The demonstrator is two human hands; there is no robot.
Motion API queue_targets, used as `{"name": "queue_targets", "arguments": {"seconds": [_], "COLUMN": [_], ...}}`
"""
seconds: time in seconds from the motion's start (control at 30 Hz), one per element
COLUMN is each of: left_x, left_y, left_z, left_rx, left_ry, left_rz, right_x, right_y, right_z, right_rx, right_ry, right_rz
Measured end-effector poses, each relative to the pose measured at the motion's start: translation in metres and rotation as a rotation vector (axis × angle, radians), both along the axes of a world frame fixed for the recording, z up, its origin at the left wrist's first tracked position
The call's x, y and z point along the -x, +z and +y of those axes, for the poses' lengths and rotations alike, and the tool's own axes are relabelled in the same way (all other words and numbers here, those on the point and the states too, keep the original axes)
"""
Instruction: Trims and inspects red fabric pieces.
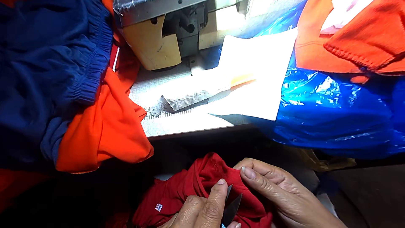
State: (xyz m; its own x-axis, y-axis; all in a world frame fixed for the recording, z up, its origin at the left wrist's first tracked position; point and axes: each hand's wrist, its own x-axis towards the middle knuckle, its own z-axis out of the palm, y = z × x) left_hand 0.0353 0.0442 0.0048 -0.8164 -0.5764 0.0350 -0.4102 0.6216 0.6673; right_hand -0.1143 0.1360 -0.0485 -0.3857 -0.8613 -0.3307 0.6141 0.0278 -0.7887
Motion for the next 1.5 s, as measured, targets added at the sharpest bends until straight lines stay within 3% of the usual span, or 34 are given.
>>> {"name": "queue_targets", "arguments": {"seconds": [0.23,0.53,0.93,1.1,1.33,1.5], "left_x": [0.002,0.010,0.033,0.031,0.035,0.038], "left_y": [0.000,-0.014,-0.023,-0.016,-0.005,-0.003], "left_z": [-0.001,0.003,-0.010,-0.017,-0.018,-0.020], "left_rx": [-0.018,-0.129,-0.234,-0.269,-0.069,-0.006], "left_ry": [-0.001,0.089,0.145,0.099,0.009,-0.011], "left_rz": [0.014,0.236,0.404,0.388,0.310,0.248], "right_x": [0.000,-0.002,0.003,0.012,0.022,0.023], "right_y": [0.000,0.009,0.008,0.014,0.033,0.026], "right_z": [0.000,-0.006,-0.014,-0.020,-0.027,-0.026], "right_rx": [0.003,0.035,0.125,0.066,-0.053,0.011], "right_ry": [-0.015,-0.068,-0.123,-0.145,-0.218,-0.134], "right_rz": [0.036,-0.097,0.040,-0.130,-0.341,-0.283]}}
